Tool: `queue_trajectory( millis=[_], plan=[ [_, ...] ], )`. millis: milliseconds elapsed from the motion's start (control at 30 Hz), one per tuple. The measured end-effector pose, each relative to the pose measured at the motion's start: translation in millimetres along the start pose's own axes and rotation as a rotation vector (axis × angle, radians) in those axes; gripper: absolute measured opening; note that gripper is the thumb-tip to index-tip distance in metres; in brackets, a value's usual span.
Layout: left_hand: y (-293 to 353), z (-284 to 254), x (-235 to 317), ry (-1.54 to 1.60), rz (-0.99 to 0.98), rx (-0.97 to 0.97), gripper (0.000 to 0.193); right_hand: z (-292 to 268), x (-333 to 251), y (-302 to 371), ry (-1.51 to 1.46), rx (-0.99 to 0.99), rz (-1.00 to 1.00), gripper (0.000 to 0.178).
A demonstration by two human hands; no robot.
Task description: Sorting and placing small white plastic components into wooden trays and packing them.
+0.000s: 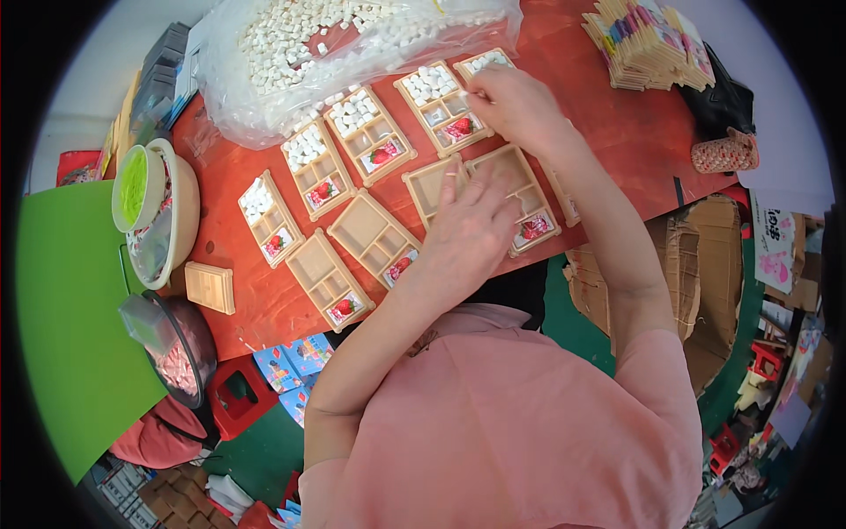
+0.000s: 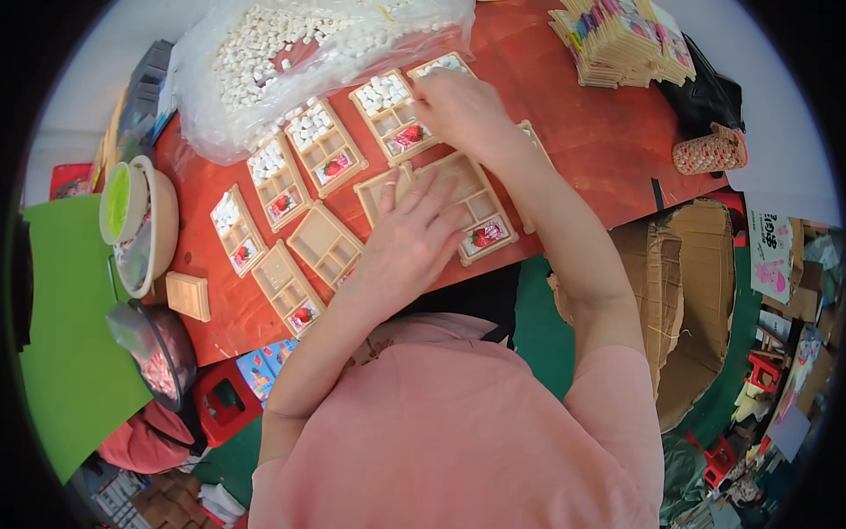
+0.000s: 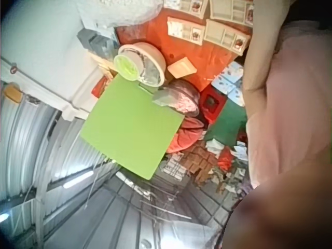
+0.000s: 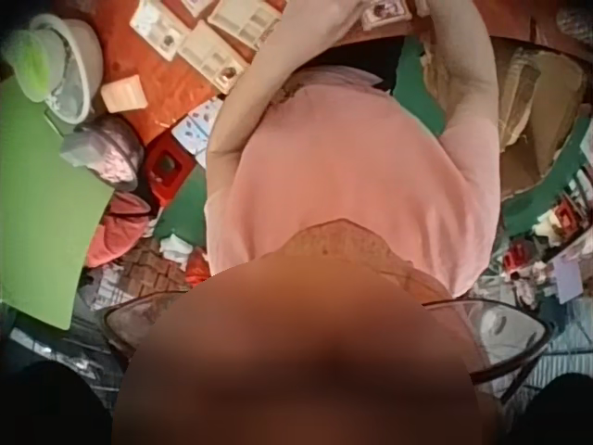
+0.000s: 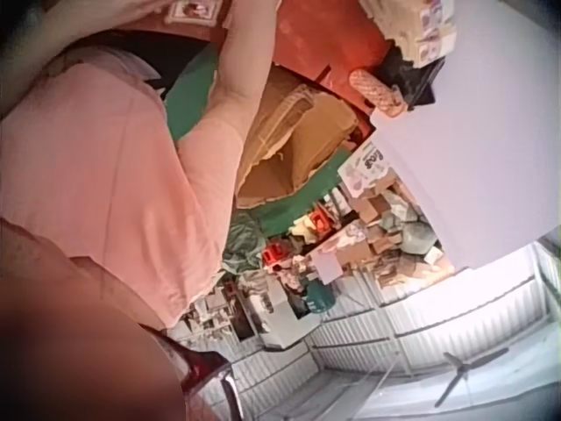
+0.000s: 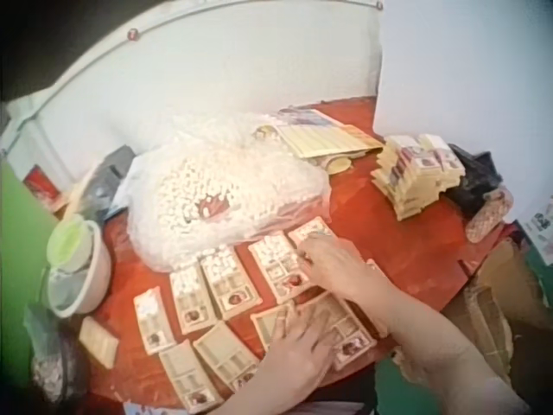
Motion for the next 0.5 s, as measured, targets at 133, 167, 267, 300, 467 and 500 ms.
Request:
queue_trajectory(
  millis=[133,167,267,300,467,500],
  plan=[
    [-6.9,-15.7,-38.3,-0.085,-0.088,0.086,0.04,-43.3,28.1,47.9,-0.114,-0.059,0.114,0.02],
    [-14.9,-19.7,-51.2,-0.138,-0.135,0.141,0.043,-49.9,33.9,60.3,-0.114,-0.062,0.11,0.02],
    [-40.3,-12.6,-96.2,-0.22,-0.185,0.216,0.055,-61.5,42.5,89.8,-0.155,-0.093,0.173,0.018],
    [-46.8,-4.7,-110.6,-0.251,-0.203,0.174,0.062,-60.5,44.6,99.7,-0.09,-0.074,0.207,0.017],
    [-65.1,18.1,-128.6,-0.282,-0.256,0.083,0.072,-49.1,52.3,126.8,0.064,-0.011,0.256,0.016],
    [-65.2,18.9,-128.9,-0.313,-0.257,0.05,0.072,-45.5,51.4,126.9,0.096,0.008,0.246,0.015]
  ],
)
Point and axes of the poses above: each hand's wrist, its own y-axis away from the middle knuckle, its own z-axis out of the palm, x = y × z, the point moved 3 cm from there along -y, towards the middle knuckle, and after that the axes turned 1 degree about -x, right-handed, at the moved point
